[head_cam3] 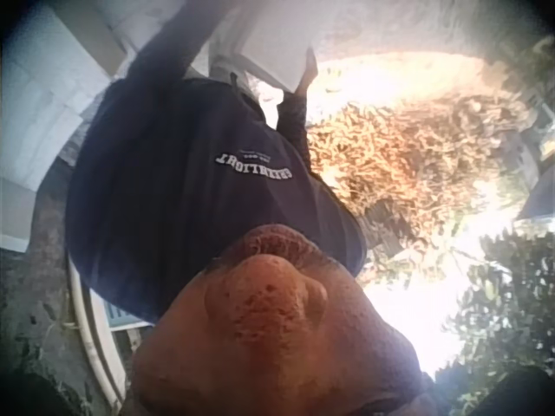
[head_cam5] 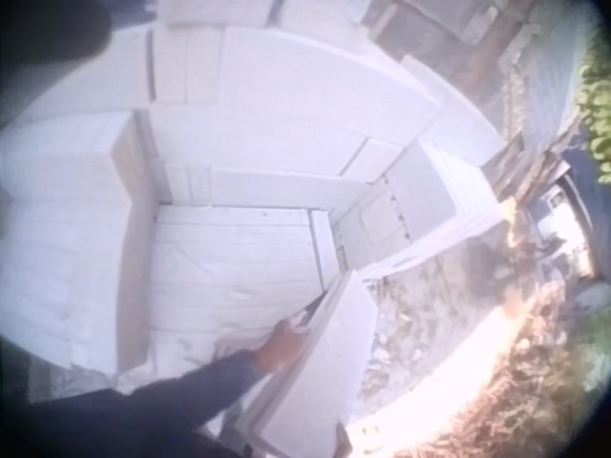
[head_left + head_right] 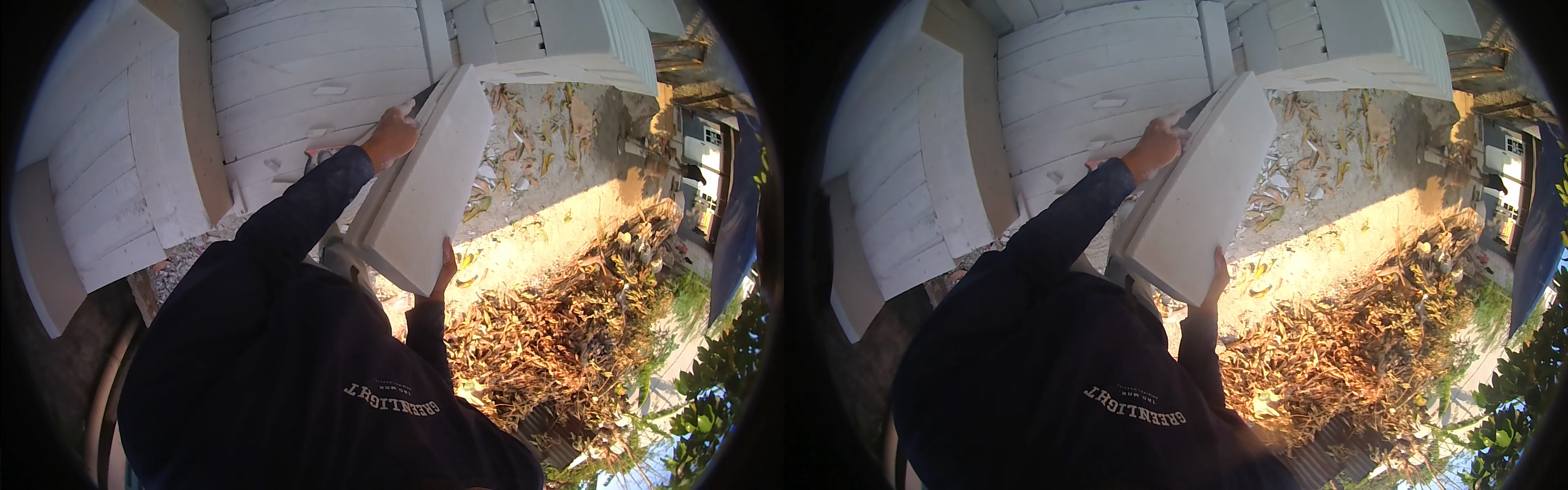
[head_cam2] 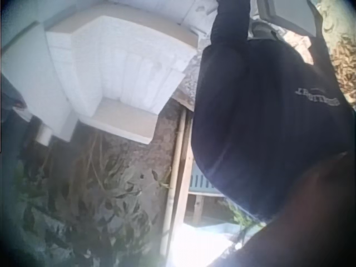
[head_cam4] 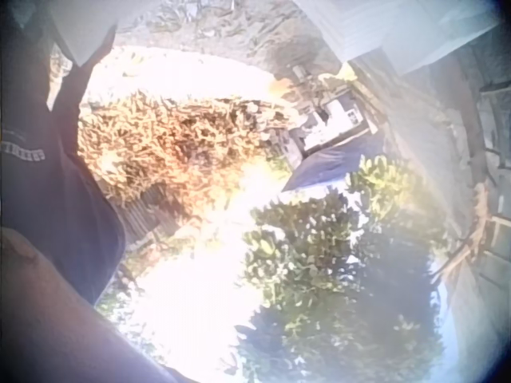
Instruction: The person uses a hand saw to cut a white wooden plank resting on a stack of similar planks. They repeatedly saw through the wood, then lift and reposition the plank to continue cutting. The cut pieces are placed back onto the stack.
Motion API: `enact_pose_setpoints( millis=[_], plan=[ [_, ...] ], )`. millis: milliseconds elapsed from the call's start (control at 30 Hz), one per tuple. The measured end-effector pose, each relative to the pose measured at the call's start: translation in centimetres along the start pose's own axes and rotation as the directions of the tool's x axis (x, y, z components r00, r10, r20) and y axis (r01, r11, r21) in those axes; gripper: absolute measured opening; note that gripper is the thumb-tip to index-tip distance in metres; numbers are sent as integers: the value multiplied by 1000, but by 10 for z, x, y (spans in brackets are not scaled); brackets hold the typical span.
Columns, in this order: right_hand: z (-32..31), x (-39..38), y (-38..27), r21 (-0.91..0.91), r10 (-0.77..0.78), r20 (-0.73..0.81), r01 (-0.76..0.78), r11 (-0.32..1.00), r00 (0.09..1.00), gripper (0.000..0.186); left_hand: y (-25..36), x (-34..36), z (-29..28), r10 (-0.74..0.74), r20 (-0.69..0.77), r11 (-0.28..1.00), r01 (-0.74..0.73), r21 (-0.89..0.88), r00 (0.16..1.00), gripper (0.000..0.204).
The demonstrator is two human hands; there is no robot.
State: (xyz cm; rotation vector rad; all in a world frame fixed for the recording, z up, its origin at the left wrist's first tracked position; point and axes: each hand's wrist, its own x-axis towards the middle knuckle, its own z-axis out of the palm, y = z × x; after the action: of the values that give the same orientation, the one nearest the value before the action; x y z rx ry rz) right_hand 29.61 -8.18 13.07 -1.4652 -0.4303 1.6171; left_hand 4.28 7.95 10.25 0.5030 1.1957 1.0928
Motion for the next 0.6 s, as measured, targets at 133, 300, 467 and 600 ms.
enact_pose_setpoints(
  millis=[133, 300, 467, 600],
  plan=[
    [-3, 2, 3, -6, -15, 18, 16, 1000, 1000, 53, -17, 15, -6, -17, -17, 991, 15, -129, 1000, 73],
    [-2, 3, 12, 33, 12, 5, -12, 999, 1000, 53, 8, 16, 15, -243, 72, 967, 235, 101, 967, 70],
    [-1, -3, 20, -3, 18, 3, -18, 1000, 1000, 53, -5, 25, 12, -203, 105, 976, 192, 102, 974, 81],
    [-3, -15, 32, 88, 36, 25, -38, 995, 999, 53, 28, -4, 16, -204, -34, 954, 207, 216, 978, 81]
  ],
)
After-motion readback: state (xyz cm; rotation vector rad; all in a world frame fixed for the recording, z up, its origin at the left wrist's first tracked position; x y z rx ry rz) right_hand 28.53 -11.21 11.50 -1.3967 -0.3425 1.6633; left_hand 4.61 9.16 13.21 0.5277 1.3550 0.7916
